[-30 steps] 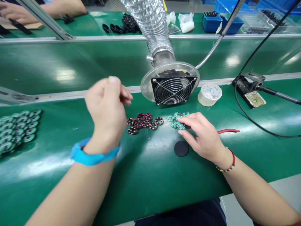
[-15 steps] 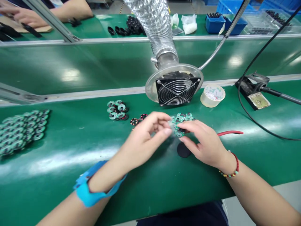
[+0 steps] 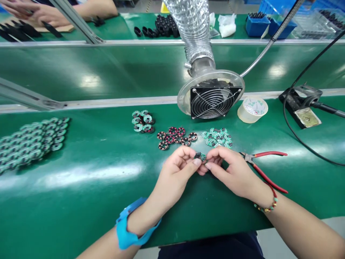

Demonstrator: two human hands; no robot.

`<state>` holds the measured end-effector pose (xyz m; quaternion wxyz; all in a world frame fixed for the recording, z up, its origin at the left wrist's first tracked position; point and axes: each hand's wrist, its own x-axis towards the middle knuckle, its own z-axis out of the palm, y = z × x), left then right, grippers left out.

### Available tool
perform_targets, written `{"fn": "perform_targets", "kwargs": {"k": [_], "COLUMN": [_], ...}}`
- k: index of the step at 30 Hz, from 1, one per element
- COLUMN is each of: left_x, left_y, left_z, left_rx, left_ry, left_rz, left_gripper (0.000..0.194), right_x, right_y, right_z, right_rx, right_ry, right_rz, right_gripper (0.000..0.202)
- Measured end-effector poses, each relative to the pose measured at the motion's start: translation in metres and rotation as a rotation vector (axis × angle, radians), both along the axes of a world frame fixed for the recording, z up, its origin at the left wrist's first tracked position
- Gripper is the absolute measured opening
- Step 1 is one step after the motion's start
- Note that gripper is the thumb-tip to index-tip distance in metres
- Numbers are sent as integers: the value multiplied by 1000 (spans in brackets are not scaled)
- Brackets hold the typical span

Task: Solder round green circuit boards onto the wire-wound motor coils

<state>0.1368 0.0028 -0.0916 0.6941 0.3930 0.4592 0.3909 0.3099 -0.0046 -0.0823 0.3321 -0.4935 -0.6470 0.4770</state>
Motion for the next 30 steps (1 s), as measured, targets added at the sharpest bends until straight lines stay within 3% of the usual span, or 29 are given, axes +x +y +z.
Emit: {"fn": "perform_targets", "kwargs": {"k": [4,10,14,21,30], "left_x": [1,-1,-3,-4,-8], "left_y": [-4,-6,-7,-7,-6], "left_z": [-4,-6,-4,-1,1], "left_rx": [-7,-29,2,19,186], "left_ry": [-9,5,84,176,421], "left_rz": [5,-72,-93,-120,-210], "left_gripper": [15,15,17,17,18], "right_x": [-6,-7,-6,-3,-1], "right_y": [2,4,4,4,6], "right_z": [-1,-5,-5,-5,-1], "right_rx": [-280,-495,-562,-642,-571], "right_ry": [227,449,527,568,343], "right_rz": [-41,-63,-67,-46,25], "right_gripper": [3,22,26,14,7]}}
